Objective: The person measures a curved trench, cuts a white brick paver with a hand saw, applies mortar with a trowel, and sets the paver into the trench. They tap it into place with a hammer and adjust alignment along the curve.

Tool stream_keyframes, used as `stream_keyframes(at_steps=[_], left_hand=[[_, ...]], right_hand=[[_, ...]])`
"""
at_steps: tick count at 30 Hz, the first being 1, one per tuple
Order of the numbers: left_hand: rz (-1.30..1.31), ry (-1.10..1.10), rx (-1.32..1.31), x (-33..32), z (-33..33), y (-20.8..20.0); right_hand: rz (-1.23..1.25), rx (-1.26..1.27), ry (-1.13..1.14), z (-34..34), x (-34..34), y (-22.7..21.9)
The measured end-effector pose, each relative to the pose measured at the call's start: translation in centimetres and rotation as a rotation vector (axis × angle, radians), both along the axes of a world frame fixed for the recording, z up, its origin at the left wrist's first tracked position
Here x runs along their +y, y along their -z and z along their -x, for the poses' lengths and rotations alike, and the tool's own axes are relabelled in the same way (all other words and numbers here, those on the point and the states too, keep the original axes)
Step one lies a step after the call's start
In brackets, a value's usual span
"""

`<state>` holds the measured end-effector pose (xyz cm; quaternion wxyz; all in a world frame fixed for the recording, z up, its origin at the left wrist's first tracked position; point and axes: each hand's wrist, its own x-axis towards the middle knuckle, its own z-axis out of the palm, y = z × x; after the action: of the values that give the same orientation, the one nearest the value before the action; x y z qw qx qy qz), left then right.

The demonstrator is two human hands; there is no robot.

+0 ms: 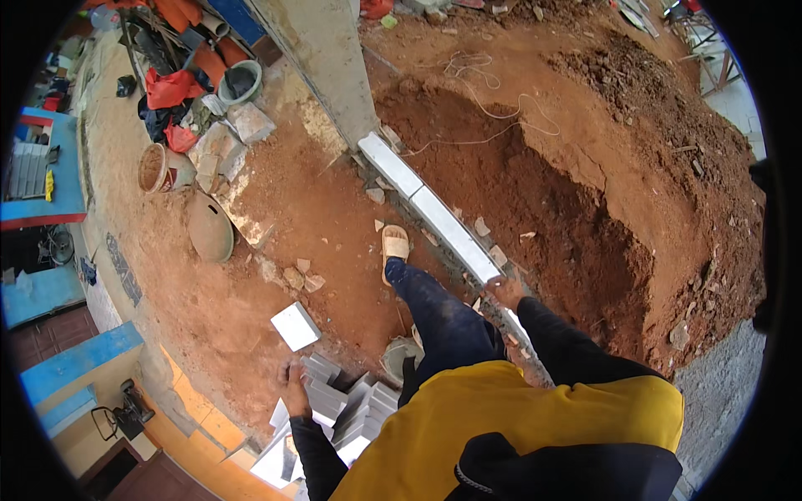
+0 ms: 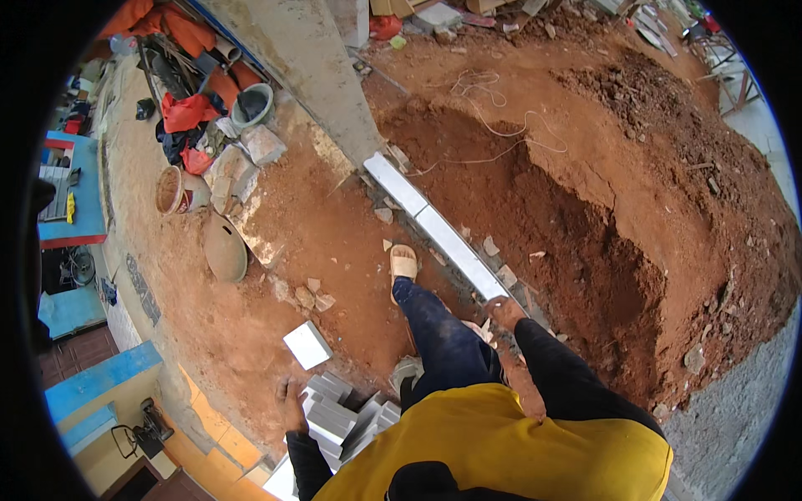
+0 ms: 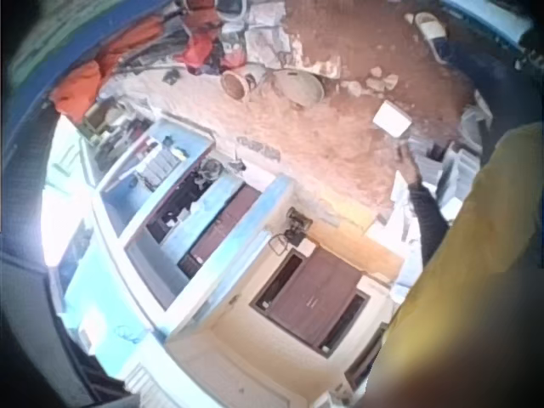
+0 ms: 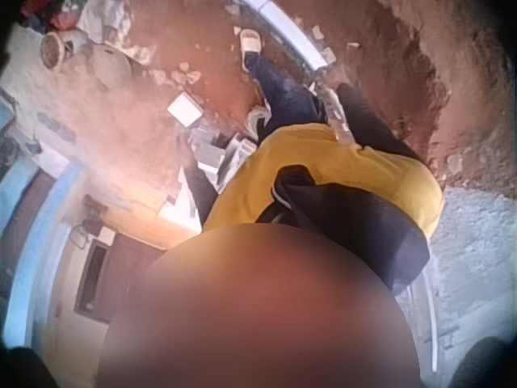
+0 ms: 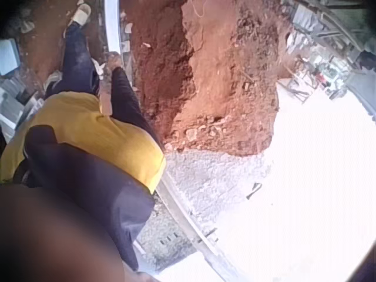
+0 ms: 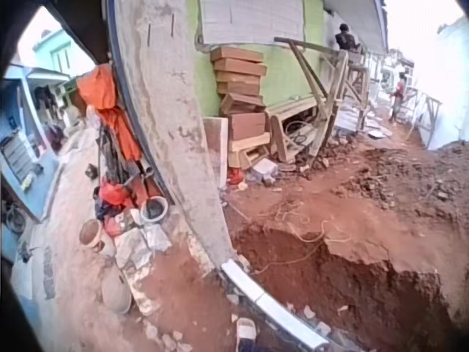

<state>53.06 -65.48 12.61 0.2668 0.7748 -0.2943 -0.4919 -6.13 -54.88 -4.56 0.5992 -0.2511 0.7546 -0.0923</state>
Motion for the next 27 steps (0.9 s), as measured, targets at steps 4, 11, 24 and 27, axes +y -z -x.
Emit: stream_keyframes(at_steps=[4, 11, 24, 27], left_hand=[[-0.010, 0.231, 0.100, -9.9, 3.3, -2.0], [-0.703, 1.280, -0.544, -17.0, 5.9, -4.0], [-0.498, 1.798, -0.474, -46.2, 14.7, -15.6], [-0.466, 2.111, -0.560, -55.9, 17.7, -15.8]], right_hand=[[-0.060, -0.212, 0.424, -4.0, -9.2, -4.8], [-0.031, -0.272, 0.602, -8.0, -19.6, -8.5], [-0.064, -0.162, 1.386, -18.3, -18.5, -4.5], [-0.112, 0.131, 1.558, -25.9, -21.1, -5.7]])
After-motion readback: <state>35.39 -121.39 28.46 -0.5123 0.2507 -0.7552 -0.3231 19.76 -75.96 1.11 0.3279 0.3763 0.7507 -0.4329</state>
